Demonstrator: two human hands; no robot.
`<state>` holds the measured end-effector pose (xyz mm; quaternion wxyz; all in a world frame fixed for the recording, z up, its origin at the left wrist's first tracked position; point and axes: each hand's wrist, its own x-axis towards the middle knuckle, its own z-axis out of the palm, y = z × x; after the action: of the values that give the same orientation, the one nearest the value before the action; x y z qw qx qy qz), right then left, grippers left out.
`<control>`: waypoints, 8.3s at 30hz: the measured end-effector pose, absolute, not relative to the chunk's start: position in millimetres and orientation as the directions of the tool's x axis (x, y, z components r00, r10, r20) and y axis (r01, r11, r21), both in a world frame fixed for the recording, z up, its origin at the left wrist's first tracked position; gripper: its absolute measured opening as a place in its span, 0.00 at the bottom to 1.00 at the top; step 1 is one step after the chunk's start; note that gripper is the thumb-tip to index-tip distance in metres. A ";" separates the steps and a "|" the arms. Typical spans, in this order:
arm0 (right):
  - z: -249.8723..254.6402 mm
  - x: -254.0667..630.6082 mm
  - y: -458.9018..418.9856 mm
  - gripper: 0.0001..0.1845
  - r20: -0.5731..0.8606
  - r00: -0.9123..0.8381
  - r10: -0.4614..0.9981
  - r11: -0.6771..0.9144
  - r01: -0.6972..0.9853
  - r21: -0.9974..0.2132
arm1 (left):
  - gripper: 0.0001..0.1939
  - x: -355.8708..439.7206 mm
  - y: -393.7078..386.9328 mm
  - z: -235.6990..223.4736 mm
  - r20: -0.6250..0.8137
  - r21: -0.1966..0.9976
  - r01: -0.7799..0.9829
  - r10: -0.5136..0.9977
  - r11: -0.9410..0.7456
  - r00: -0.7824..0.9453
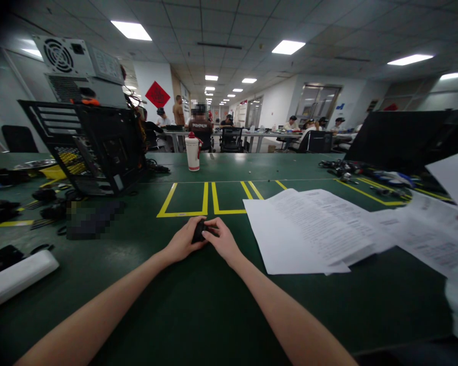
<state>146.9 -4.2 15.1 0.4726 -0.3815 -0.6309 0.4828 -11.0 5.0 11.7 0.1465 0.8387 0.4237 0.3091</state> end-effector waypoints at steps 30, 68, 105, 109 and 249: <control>12.0 149.2 -0.4 0.17 0.174 -0.289 0.941 0.184 0.006 -0.983 | 0.29 -9.8 1.3 15.9 0.388 0.517 0.619 0.807 -0.591 0.446; 7.9 144.1 3.5 0.11 0.278 -0.244 0.929 0.285 -0.007 -0.958 | 0.31 -11.5 6.3 9.0 0.435 0.485 0.612 0.780 -0.624 0.451; 10.9 147.6 2.0 0.10 0.239 -0.271 0.932 0.252 0.013 -0.968 | 0.30 -11.6 7.1 7.7 0.418 0.488 0.626 0.792 -0.608 0.444; 9.4 148.1 5.1 0.17 0.191 -0.256 0.948 0.214 0.065 -0.975 | 0.30 -11.5 5.0 9.9 0.410 0.499 0.621 0.796 -0.605 0.446; 6.9 150.4 7.3 0.16 0.219 -0.281 0.934 0.246 0.061 -0.967 | 0.31 -8.5 10.3 8.9 0.372 0.505 0.645 0.818 -0.574 0.438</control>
<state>150.4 7.3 6.9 0.4577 -0.3872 -0.6429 0.4768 -8.5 10.3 8.9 0.1455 0.8355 0.4377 0.2986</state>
